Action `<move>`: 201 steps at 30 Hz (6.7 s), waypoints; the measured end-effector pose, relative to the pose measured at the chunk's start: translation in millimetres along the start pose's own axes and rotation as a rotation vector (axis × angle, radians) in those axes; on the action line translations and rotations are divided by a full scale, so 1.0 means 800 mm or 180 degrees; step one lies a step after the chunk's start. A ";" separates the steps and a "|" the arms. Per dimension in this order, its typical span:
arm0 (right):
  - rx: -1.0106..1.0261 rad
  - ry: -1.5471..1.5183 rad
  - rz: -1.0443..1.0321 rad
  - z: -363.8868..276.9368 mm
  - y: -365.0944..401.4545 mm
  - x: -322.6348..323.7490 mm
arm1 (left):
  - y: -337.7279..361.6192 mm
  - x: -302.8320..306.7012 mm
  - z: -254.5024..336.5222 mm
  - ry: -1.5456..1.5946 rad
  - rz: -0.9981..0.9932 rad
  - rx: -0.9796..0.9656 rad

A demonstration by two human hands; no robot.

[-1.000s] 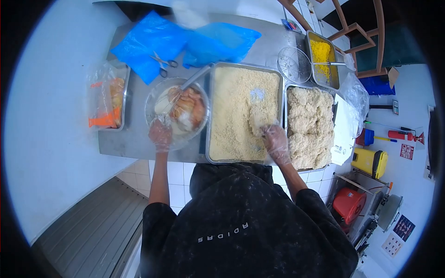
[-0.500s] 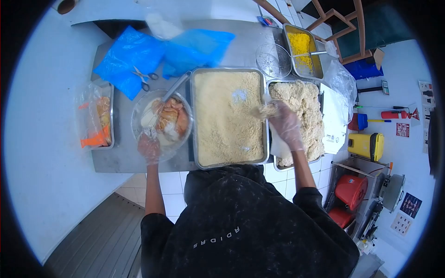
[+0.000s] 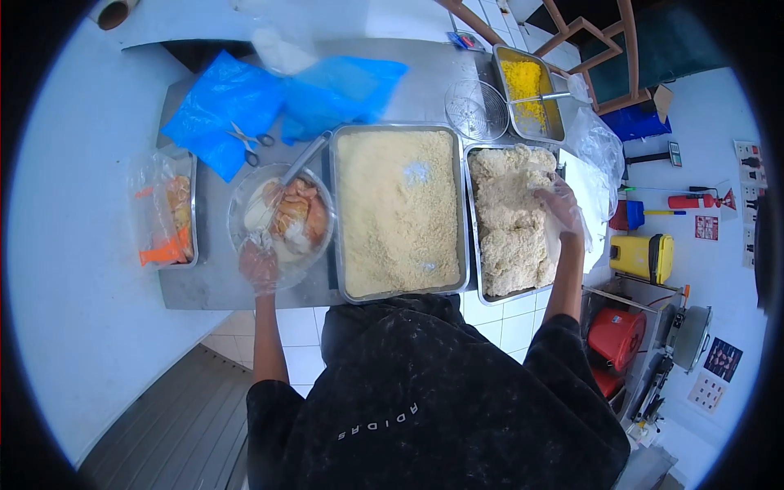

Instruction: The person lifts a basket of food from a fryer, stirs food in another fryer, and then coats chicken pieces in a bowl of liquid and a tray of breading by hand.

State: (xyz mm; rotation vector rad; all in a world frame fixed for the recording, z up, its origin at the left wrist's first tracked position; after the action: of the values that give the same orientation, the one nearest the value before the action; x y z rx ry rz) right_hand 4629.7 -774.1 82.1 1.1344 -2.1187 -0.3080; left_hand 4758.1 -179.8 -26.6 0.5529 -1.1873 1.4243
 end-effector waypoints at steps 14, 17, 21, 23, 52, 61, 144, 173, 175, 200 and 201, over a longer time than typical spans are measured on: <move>0.0855 0.0840 0.0280 -0.063 0.080 -0.085 | 0.018 -0.036 -0.034 -0.0556 -0.0039 -0.0315; 0.1533 0.1302 -0.0445 -0.031 0.090 -0.214 | 0.009 -0.022 -0.021 -0.0432 -0.0370 -0.0089; 0.1388 0.2852 -0.0715 0.013 0.101 -0.331 | -0.004 -0.024 -0.013 -0.0065 -0.0785 -0.0208; 0.1622 0.3254 -0.0455 0.037 0.092 -0.369 | -0.010 -0.022 0.003 0.0042 -0.0902 -0.0482; 0.2498 0.2981 -0.0435 0.016 0.091 -0.391 | -0.090 -0.080 0.105 -0.0945 -0.2231 -0.0574; 0.2462 0.3211 -0.0453 -0.004 0.052 -0.398 | -0.108 -0.089 0.103 -0.1014 -0.2313 -0.0666; 0.2416 0.2547 -0.0491 0.005 0.068 -0.394 | -0.033 -0.028 0.002 -0.1368 -0.2362 -0.0233; 0.2504 0.3289 -0.0200 0.015 0.069 -0.401 | -0.016 -0.047 -0.006 -0.1722 -0.2570 -0.0146; 0.2475 0.3171 0.0154 0.015 0.044 -0.387 | -0.007 -0.062 -0.020 -0.1647 -0.2471 -0.0241; 0.2014 0.3328 -0.0420 0.006 0.042 -0.384 | -0.076 0.108 0.017 -0.0395 -0.1783 -0.0711; 0.2233 0.3091 -0.0434 0.006 0.058 -0.386 | -0.075 0.111 0.018 -0.0308 -0.1637 -0.0808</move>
State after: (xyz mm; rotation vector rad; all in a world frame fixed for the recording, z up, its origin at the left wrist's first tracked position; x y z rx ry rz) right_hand 4710.8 -499.6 -43.6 1.4051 -1.2631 0.8415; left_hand 4787.6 -162.1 75.8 0.6931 -1.1734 0.8066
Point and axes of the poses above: each hand's wrist, its own y-axis away from the middle knuckle, its own x-axis out of the back of the hand, z = x × y, the point moved 8 cm from there along -y, towards the middle knuckle, and after that the axes turned 8 degrees about -x, right-handed, at the moved point
